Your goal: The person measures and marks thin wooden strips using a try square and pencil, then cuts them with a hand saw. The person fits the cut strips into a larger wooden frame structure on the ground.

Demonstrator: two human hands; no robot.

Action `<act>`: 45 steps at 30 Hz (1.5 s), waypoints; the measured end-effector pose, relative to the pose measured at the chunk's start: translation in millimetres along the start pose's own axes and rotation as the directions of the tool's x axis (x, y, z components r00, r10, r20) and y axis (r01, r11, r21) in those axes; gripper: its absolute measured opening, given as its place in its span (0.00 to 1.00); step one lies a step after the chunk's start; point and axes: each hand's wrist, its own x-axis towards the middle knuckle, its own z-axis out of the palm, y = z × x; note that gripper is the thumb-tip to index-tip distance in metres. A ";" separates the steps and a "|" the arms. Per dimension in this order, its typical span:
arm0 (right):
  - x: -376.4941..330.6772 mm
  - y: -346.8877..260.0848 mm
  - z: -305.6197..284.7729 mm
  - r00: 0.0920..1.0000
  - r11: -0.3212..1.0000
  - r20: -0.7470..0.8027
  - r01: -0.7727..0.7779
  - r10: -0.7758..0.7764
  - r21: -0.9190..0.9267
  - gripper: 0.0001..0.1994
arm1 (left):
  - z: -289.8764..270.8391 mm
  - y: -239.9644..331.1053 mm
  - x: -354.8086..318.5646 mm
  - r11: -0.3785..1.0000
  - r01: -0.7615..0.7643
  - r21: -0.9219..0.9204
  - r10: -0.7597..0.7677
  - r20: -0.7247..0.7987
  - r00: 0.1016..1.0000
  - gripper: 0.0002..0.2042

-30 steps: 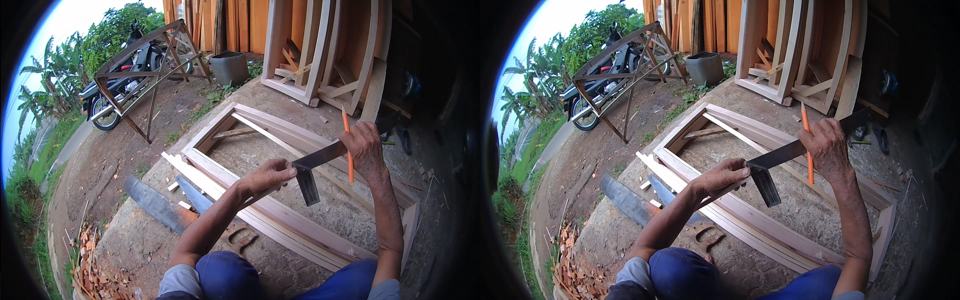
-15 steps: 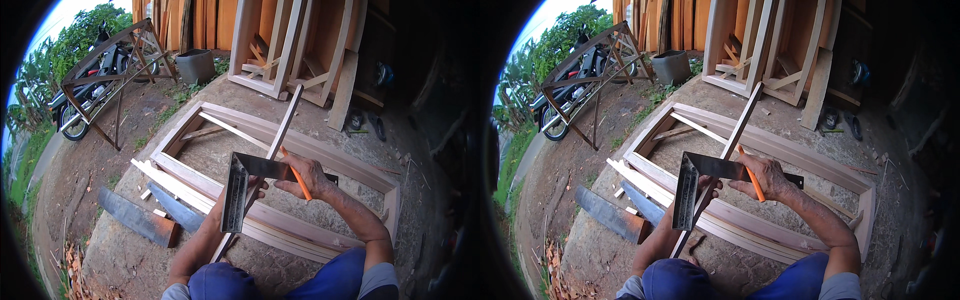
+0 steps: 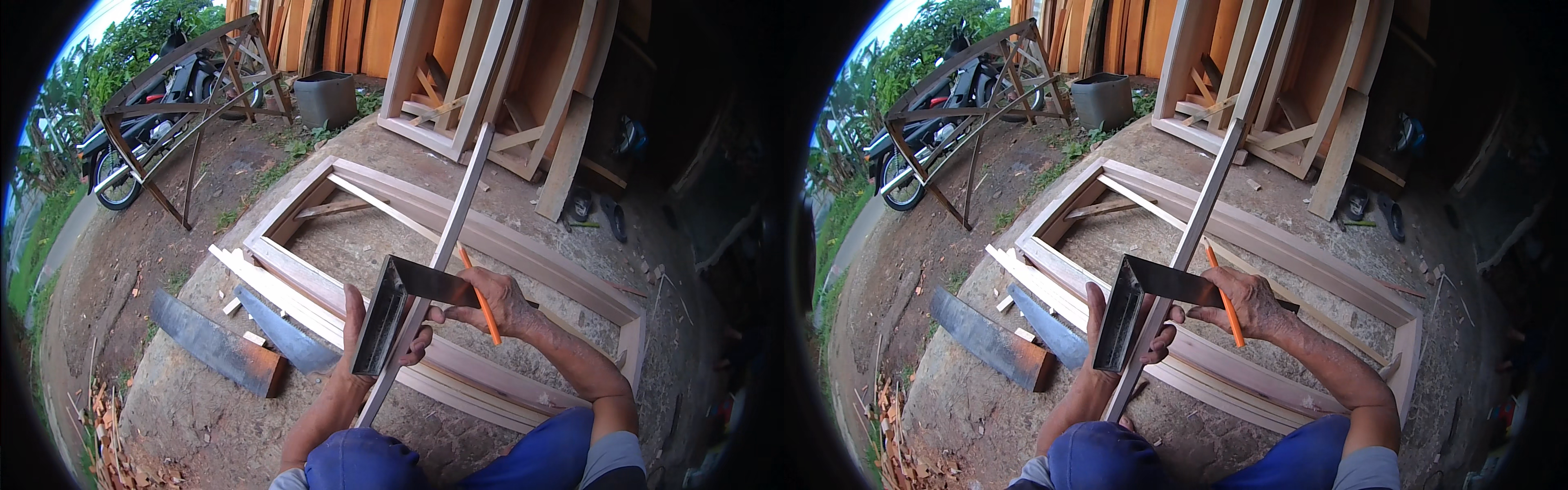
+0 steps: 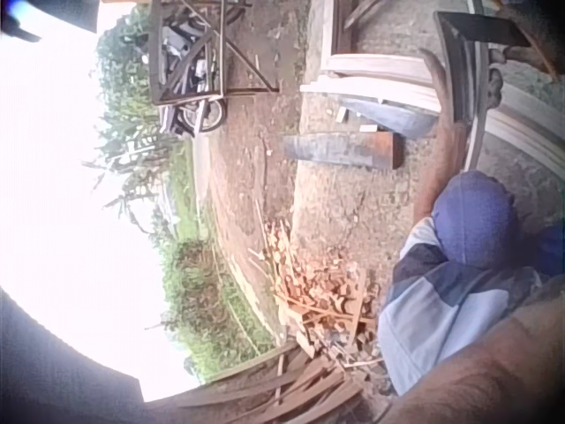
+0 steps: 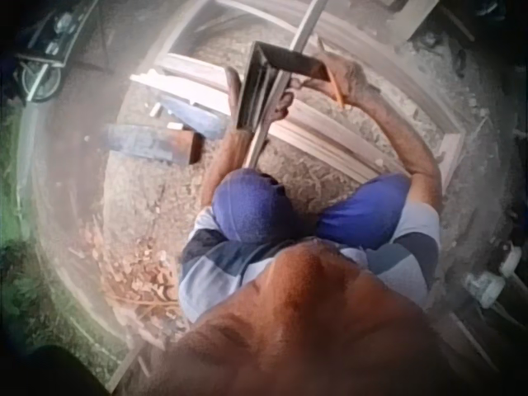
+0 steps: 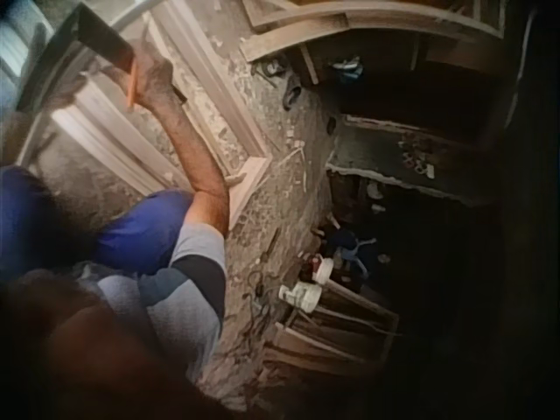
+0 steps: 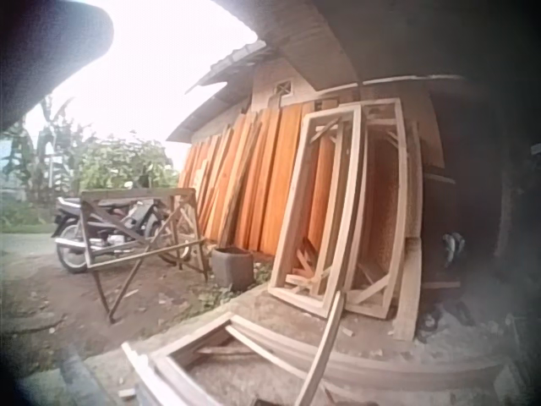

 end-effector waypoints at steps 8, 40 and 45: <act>-4.1 4.6 3.0 0.997 0.998 -0.027 0.068 -0.068 -0.003 0.31 | 9.4 4.2 -11.6 0.974 -0.035 0.222 0.042 -0.028 0.999 0.39; 1.5 5.1 13.5 0.935 0.941 -0.144 0.335 -0.325 0.051 0.28 | 30.5 -7.6 -16.7 0.894 0.054 0.445 0.012 -0.145 0.989 0.49; 1.3 4.2 12.4 0.937 0.944 -0.132 0.330 -0.323 0.031 0.29 | 33.2 -6.4 -18.2 0.890 0.063 0.452 0.001 -0.140 0.990 0.49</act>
